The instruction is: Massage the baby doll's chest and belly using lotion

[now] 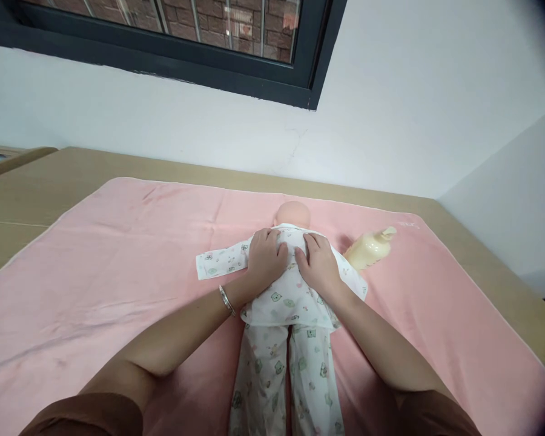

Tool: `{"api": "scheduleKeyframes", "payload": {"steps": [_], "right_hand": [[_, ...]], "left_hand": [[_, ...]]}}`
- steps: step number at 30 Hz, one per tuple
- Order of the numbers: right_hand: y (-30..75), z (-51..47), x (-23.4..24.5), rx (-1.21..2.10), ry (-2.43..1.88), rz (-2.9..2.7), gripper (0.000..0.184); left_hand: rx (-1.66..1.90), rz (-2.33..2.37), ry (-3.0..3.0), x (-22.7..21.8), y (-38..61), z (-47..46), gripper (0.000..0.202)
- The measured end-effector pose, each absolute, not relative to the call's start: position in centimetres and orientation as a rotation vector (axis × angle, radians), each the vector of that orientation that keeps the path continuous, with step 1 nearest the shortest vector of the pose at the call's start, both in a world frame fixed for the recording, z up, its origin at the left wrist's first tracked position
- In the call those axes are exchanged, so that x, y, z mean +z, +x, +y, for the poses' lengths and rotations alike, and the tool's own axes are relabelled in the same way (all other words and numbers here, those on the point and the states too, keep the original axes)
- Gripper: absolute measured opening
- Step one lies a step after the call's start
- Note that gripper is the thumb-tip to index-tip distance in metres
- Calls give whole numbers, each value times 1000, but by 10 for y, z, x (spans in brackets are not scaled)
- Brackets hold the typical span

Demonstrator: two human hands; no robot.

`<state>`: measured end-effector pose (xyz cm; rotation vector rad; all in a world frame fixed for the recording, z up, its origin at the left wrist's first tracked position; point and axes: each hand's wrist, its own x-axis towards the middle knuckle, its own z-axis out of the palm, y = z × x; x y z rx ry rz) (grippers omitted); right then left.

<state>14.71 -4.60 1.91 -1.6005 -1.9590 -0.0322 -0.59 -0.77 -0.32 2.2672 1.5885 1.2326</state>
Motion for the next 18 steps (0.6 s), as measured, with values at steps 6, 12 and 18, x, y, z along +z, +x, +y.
{"api": "scheduleKeyframes", "payload": {"steps": [6,12,18], "right_hand": [[148,-41,22,14,-1662,-1952,48],[147,-40,17,-113,-1537,-2084,48],[151,-38,14,-109,-1565,-2163,51]], "left_hand": [[1092,1523,2324,-3,-6,-8,39],[1141,1470,2289,-8,-8,-11,40],[1194,1415,2312,-7,-9,-11,39]]}}
